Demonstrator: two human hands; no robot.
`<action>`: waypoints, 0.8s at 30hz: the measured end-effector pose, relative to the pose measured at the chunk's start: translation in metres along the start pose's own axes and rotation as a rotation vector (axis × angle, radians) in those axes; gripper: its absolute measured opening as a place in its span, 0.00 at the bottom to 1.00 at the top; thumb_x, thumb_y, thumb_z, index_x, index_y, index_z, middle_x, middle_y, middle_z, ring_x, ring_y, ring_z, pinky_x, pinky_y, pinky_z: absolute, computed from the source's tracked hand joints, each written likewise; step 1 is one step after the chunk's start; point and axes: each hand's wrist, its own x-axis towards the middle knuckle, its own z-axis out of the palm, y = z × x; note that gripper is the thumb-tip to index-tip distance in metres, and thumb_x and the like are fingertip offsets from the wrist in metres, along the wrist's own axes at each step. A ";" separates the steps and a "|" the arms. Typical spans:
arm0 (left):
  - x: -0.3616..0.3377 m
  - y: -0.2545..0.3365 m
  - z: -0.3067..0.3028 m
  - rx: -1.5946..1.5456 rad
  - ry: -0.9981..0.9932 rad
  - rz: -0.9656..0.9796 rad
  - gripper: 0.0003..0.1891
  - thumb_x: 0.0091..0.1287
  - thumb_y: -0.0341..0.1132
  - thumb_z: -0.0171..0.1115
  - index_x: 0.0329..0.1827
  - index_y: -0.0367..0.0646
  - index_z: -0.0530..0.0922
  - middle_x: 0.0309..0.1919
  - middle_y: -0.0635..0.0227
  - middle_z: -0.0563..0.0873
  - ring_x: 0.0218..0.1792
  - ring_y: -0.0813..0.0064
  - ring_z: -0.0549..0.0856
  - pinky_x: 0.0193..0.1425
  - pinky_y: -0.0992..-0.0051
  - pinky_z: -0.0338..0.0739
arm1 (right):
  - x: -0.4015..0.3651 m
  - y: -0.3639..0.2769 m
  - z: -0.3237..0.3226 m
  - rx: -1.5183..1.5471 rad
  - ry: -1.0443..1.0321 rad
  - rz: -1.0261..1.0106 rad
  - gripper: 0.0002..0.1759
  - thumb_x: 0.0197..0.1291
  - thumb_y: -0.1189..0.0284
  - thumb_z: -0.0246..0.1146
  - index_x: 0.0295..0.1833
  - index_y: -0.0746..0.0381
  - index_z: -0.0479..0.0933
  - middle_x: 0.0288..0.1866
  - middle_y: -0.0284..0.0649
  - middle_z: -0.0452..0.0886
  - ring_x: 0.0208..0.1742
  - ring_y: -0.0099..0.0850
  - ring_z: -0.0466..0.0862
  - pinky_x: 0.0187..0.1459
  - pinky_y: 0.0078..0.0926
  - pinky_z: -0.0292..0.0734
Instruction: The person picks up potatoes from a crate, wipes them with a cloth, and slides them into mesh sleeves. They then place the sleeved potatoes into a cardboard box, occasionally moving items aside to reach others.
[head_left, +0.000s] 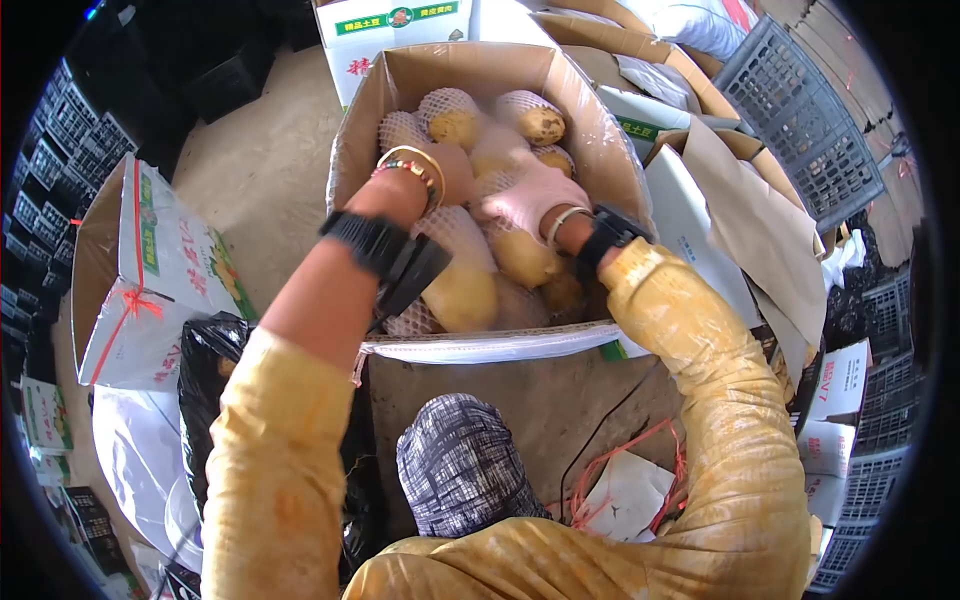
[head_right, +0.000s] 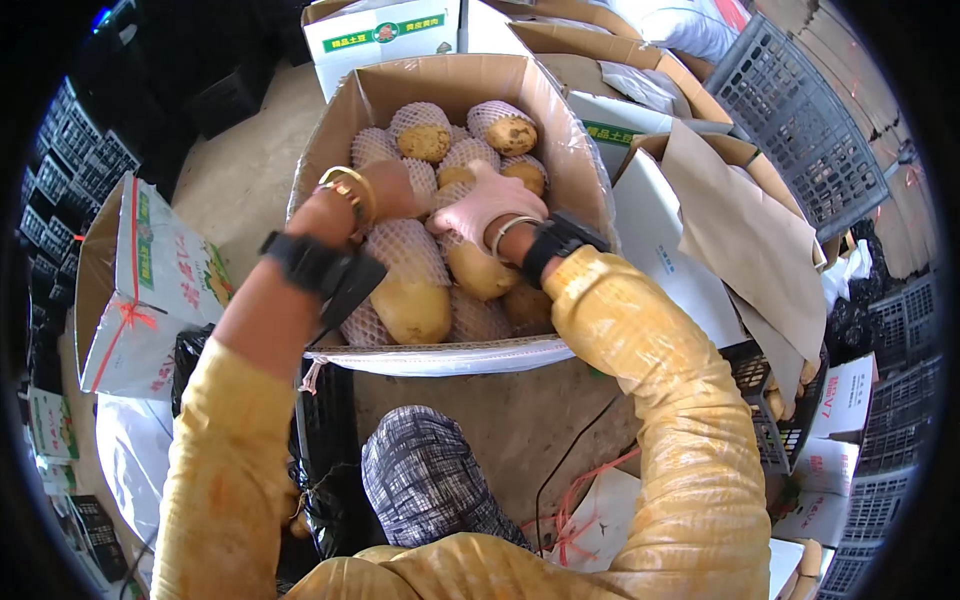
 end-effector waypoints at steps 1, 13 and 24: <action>-0.039 0.017 -0.020 -0.210 0.012 -0.027 0.23 0.60 0.47 0.64 0.50 0.37 0.81 0.51 0.49 0.84 0.45 0.47 0.85 0.52 0.60 0.79 | -0.010 -0.003 -0.006 -0.013 0.095 -0.040 0.54 0.35 0.45 0.73 0.71 0.49 0.64 0.61 0.51 0.77 0.60 0.44 0.80 0.59 0.40 0.75; -0.147 0.064 0.013 -0.687 0.247 0.048 0.47 0.53 0.29 0.69 0.76 0.39 0.52 0.73 0.40 0.58 0.62 0.44 0.75 0.66 0.61 0.72 | 0.015 0.016 0.019 -0.017 0.327 -0.091 0.42 0.52 0.41 0.62 0.71 0.46 0.65 0.61 0.54 0.76 0.58 0.48 0.80 0.57 0.45 0.75; -0.465 0.147 0.206 -1.400 0.913 -1.130 0.12 0.62 0.20 0.59 0.49 0.31 0.80 0.42 0.62 0.86 0.45 0.74 0.85 0.51 0.77 0.79 | 0.042 0.060 0.009 0.072 0.410 -0.352 0.36 0.63 0.44 0.50 0.70 0.55 0.65 0.56 0.59 0.78 0.57 0.55 0.78 0.58 0.46 0.72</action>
